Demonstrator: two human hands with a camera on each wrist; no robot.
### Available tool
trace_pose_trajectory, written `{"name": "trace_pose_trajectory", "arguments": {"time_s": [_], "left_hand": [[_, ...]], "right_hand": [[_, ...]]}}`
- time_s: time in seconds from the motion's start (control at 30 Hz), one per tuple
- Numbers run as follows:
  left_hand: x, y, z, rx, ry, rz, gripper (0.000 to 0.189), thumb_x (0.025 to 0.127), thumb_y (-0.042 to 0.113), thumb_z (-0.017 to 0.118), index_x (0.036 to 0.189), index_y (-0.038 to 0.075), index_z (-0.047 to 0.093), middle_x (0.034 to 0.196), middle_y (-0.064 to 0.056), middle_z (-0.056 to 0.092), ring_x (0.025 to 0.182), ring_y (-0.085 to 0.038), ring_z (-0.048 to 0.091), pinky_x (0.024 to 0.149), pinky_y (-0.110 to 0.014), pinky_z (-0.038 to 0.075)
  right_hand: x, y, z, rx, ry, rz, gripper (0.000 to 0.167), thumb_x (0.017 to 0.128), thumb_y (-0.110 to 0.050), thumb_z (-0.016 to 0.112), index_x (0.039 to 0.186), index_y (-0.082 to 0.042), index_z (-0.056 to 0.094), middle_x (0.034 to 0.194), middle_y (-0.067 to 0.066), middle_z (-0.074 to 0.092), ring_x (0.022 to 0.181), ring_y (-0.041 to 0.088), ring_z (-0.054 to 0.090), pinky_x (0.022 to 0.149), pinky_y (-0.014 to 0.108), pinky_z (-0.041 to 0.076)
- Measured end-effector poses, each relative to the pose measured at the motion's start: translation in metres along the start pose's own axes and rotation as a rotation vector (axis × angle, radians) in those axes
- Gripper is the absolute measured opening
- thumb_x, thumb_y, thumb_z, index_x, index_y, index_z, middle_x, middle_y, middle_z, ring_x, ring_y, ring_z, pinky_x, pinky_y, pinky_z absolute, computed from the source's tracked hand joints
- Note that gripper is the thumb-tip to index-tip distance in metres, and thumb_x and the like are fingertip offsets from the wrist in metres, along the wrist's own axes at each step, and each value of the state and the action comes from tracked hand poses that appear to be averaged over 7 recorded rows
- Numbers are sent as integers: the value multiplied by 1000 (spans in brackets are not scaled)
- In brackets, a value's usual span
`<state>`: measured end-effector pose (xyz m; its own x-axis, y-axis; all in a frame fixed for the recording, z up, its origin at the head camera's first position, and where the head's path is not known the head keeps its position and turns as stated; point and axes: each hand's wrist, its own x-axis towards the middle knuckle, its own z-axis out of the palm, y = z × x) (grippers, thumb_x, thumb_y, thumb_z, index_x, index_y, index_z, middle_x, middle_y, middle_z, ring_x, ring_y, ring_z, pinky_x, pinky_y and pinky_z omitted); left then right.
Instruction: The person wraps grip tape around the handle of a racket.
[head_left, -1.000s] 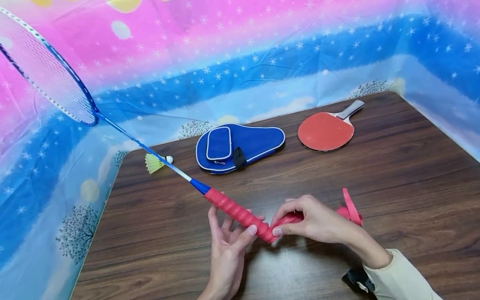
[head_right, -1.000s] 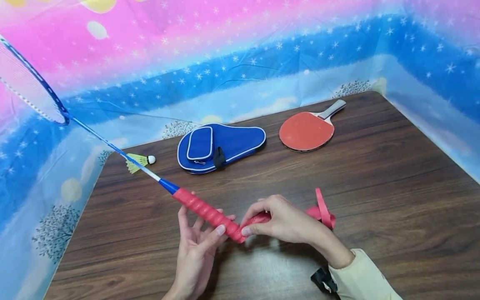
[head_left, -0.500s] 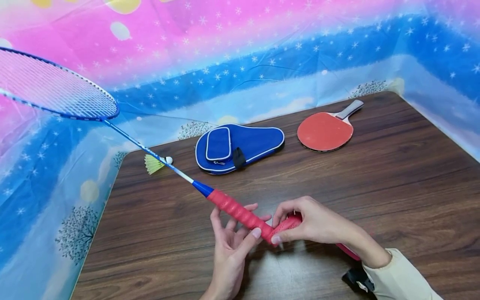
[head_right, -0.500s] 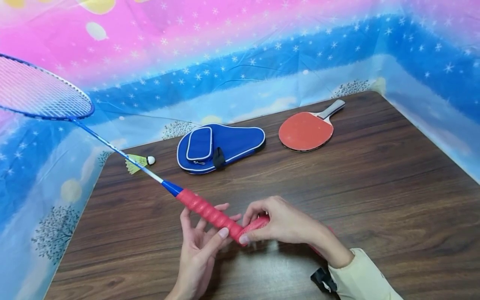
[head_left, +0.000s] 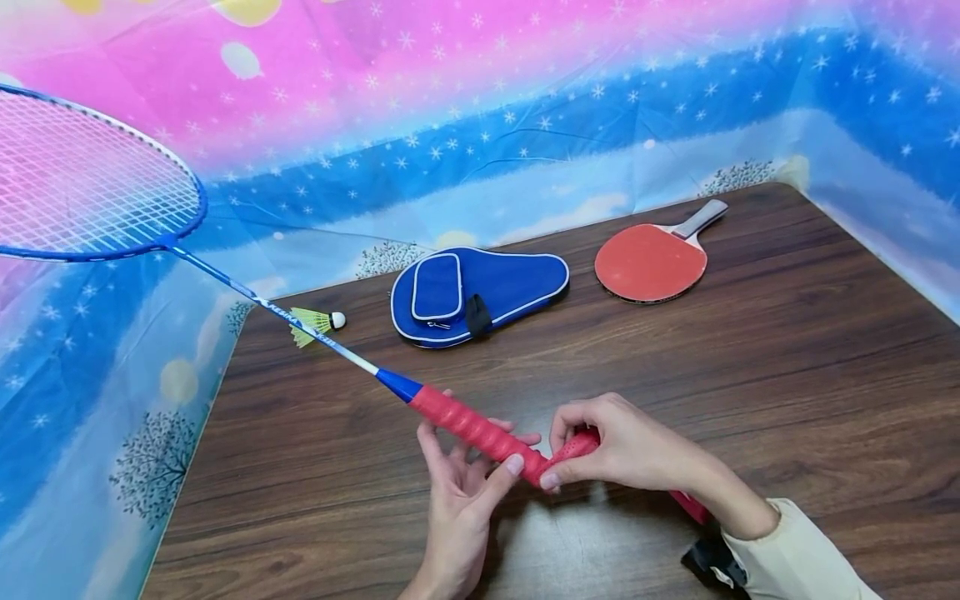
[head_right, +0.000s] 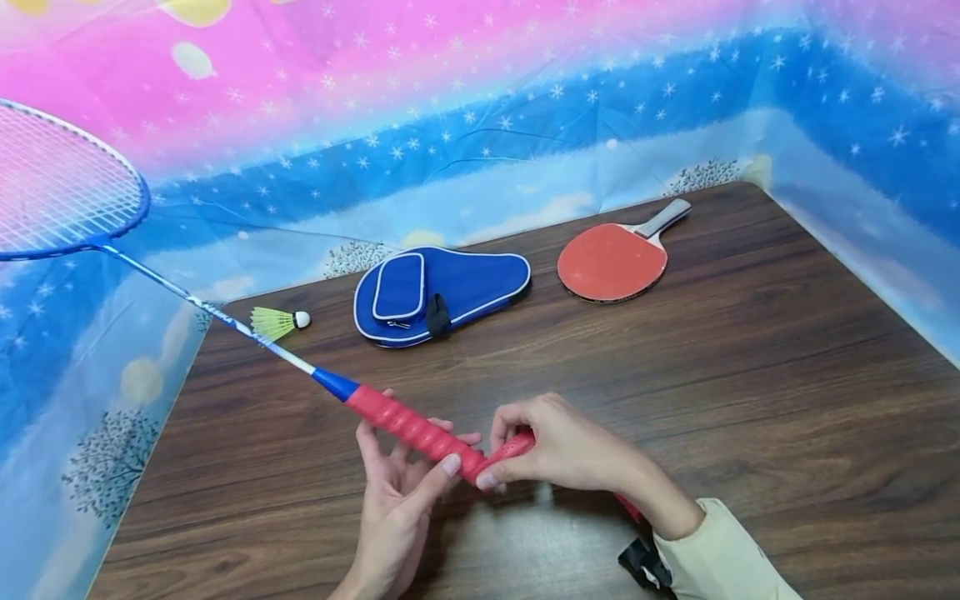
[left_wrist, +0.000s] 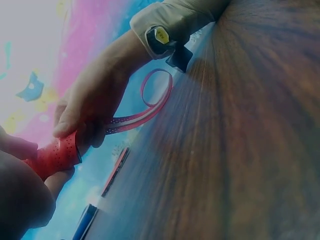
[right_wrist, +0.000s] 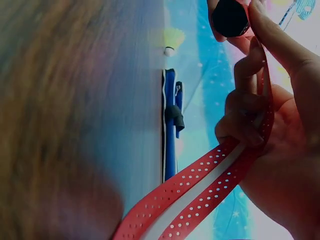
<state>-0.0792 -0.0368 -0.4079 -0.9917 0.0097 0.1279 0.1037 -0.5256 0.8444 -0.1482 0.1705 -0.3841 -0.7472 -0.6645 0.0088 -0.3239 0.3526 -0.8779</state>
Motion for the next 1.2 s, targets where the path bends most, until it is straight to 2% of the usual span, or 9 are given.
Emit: {"name": "trace_pose_trajectory", "arguments": {"time_s": [0.13, 0.4, 0.5, 0.67, 1.2], "left_hand": [[0, 2, -1, 9, 9, 17, 90, 87, -17, 61, 150, 19, 8, 125, -38, 42, 107, -54, 58, 90, -53, 52], [1, 7, -1, 32, 4, -4, 90, 88, -15, 62, 151, 22, 10, 125, -37, 43, 107, -51, 59, 91, -51, 51], [1, 8, 0, 38, 15, -32, 89, 88, -13, 63, 151, 25, 12, 126, -36, 43, 107, -50, 60, 92, -53, 51], [2, 10, 0, 42, 36, -85, 89, 89, -8, 65, 151, 31, 14, 129, -37, 40, 107, -48, 61, 94, -54, 49], [3, 10, -2, 18, 3, -108, 92, 87, -10, 66, 151, 29, 12, 128, -34, 36, 109, -50, 59, 94, -55, 48]], "right_hand": [[-1, -1, 0, -8, 9, -23, 25, 79, -50, 78, 84, -30, 64, 67, -8, 52, 57, 9, 46, 47, 23, 36], [-1, -1, -2, 14, 25, -40, 15, 83, -42, 78, 86, -32, 67, 79, -7, 59, 64, 12, 52, 52, 25, 43], [-1, 1, -3, 30, 22, -44, 11, 85, -39, 77, 87, -32, 68, 82, -7, 60, 68, 13, 53, 55, 26, 45], [-1, 3, -5, 33, 18, -92, 7, 87, -34, 75, 90, -30, 69, 83, -8, 62, 76, 14, 55, 60, 28, 48], [0, 4, -4, 34, 32, -135, 6, 88, -31, 75, 90, -29, 70, 81, -11, 65, 78, 15, 53, 62, 30, 48]]}}
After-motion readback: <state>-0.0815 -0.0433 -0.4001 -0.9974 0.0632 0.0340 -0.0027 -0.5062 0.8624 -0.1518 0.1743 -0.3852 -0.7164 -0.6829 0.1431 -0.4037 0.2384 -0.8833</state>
